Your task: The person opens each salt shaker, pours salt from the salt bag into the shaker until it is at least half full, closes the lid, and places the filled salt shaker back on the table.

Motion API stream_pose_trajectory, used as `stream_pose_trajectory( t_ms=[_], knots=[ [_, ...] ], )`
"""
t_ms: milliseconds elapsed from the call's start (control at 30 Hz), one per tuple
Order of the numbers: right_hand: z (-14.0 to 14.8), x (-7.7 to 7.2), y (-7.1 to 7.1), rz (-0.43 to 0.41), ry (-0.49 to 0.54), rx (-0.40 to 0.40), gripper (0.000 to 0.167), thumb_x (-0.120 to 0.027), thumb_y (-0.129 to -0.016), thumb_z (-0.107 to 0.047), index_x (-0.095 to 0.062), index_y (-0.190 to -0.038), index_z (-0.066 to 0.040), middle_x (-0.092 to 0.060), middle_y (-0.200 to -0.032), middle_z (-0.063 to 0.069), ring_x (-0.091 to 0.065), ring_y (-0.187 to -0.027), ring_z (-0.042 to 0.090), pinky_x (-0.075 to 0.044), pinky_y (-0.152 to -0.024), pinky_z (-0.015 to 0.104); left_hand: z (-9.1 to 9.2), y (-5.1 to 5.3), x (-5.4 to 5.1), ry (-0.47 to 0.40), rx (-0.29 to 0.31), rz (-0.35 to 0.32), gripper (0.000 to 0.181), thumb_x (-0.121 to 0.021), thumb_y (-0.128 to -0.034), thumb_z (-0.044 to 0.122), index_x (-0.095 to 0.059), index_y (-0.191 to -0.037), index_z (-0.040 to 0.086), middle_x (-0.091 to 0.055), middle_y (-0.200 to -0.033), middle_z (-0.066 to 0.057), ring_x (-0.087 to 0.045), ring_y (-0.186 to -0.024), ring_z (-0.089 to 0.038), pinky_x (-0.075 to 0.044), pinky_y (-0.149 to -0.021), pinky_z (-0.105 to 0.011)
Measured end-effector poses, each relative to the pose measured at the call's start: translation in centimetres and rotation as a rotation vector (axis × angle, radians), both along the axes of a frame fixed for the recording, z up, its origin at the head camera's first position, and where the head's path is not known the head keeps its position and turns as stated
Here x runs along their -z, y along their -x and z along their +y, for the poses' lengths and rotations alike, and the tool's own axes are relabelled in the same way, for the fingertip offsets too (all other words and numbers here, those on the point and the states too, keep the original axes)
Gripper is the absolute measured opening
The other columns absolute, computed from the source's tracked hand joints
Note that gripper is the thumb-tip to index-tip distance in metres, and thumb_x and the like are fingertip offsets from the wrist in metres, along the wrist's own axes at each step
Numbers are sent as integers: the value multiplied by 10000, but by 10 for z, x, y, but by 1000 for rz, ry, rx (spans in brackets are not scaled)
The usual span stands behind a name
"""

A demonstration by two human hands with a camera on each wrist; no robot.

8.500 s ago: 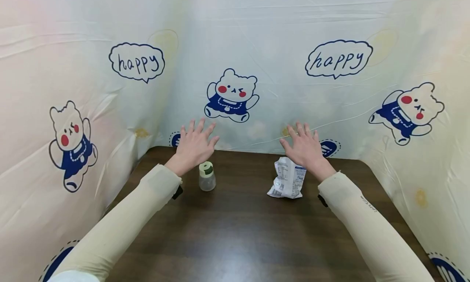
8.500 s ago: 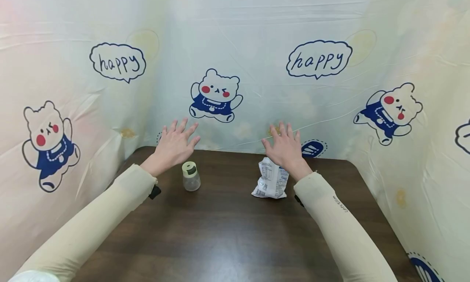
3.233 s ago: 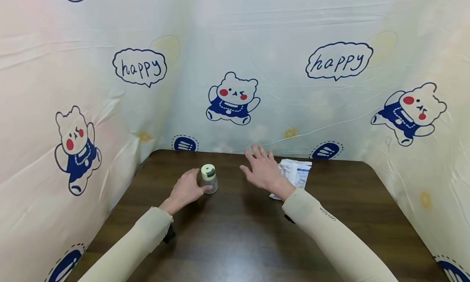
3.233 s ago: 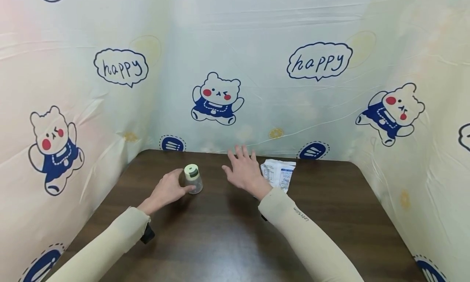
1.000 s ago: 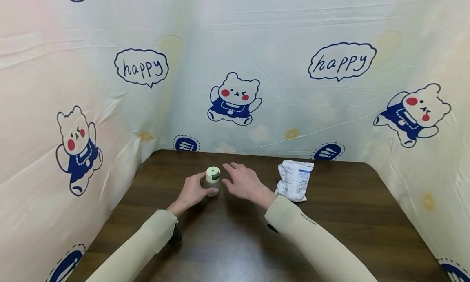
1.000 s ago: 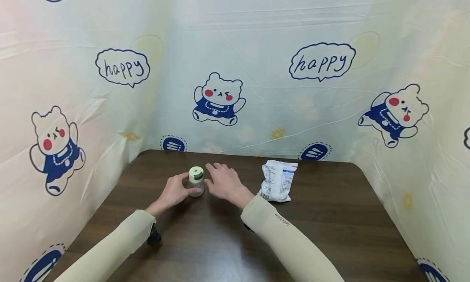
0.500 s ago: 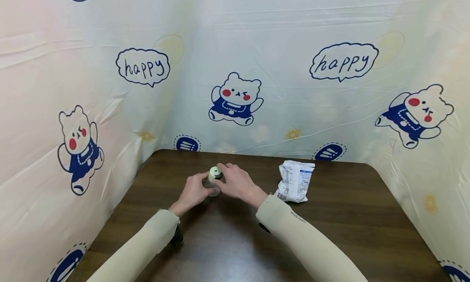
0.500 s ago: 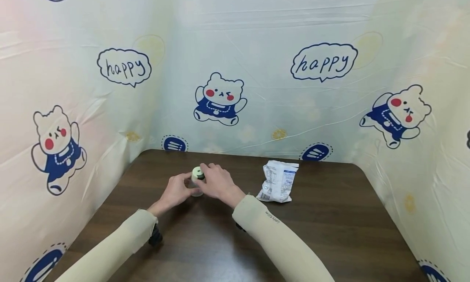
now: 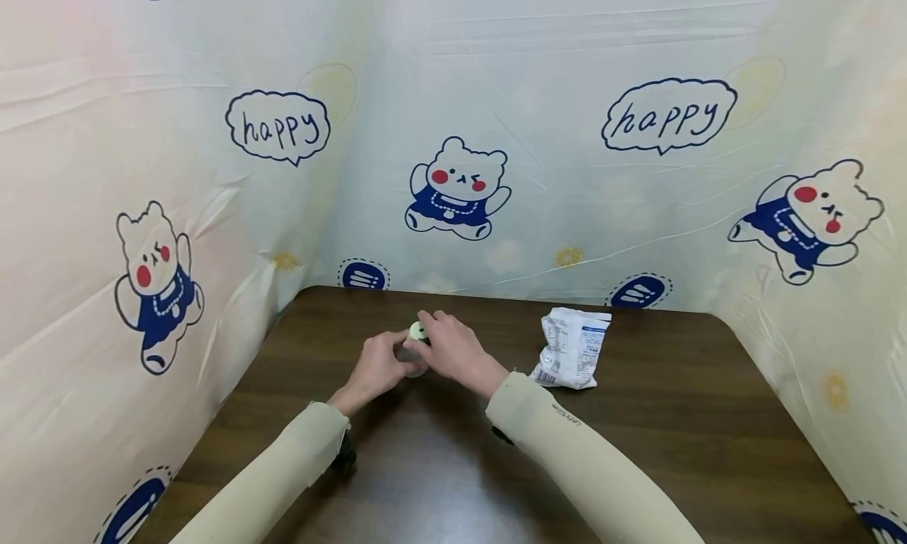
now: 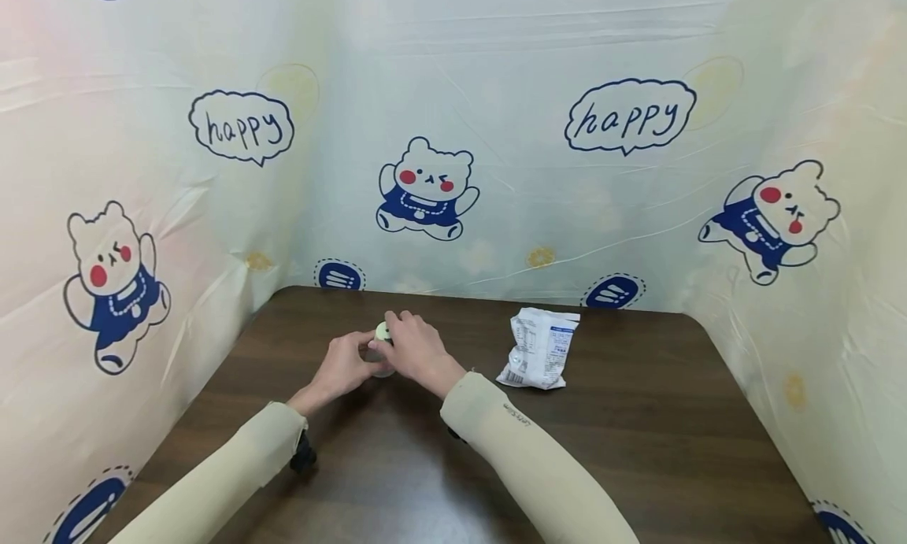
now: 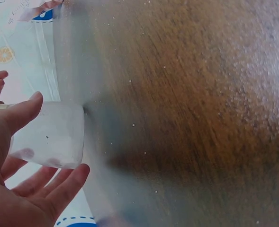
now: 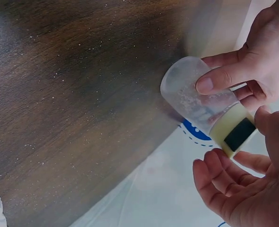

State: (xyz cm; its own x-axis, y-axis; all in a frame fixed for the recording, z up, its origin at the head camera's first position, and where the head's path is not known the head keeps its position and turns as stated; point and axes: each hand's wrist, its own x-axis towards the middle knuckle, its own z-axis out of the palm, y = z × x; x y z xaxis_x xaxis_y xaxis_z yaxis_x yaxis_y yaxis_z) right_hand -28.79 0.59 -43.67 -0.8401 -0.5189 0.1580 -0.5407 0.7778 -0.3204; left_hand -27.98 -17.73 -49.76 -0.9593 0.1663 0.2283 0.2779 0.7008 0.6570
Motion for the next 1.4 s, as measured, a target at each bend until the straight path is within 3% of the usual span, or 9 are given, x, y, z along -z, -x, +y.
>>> stream_pose_trajectory(
  t_ms=[167,400,633,967,1400],
  knots=[
    [0,0,1,10,-14,-7,476,-643,-1047,-450,-631,-1328,-65,-640,-1102,84,-605,-911,173,-568,-809,326,1,-1,-2,2,10,-14,602,-930,-831,235,-706,-1377,117,-727,-1214,-91,-670,-1081,-287,-560,-916,-514],
    [-2,0,0,2,-8,-15,444,-650,-1051,-430,-635,-1307,-68,-630,-1077,79,-591,-871,158,-563,-793,304,-1,-1,0,-4,27,-52,639,-925,-842,275,-675,-1401,93,-724,-1274,-92,-688,-1037,-243,-566,-918,-499],
    [-4,1,0,-11,-21,-16,506,-640,-1050,-469,-612,-1353,-65,-635,-1101,84,-586,-867,154,-561,-786,304,-1,0,1,-22,7,-66,607,-932,-829,242,-702,-1371,96,-742,-1238,-84,-689,-1014,-216,-577,-893,-465],
    [-4,4,2,-35,-25,-29,497,-655,-1051,-423,-601,-1359,-37,-629,-1117,103,-591,-890,171,-562,-809,314,-1,4,5,-33,32,-42,550,-928,-836,227,-728,-1335,110,-750,-1221,-63,-688,-1060,-220,-556,-960,-471],
    [-3,7,10,-69,5,-102,513,-633,-1070,-357,-553,-1452,-23,-603,-1186,121,-578,-952,184,-543,-853,317,-7,7,1,-80,107,-36,480,-915,-851,234,-754,-1279,89,-770,-1136,-44,-704,-1030,-238,-567,-915,-488]
  ],
)
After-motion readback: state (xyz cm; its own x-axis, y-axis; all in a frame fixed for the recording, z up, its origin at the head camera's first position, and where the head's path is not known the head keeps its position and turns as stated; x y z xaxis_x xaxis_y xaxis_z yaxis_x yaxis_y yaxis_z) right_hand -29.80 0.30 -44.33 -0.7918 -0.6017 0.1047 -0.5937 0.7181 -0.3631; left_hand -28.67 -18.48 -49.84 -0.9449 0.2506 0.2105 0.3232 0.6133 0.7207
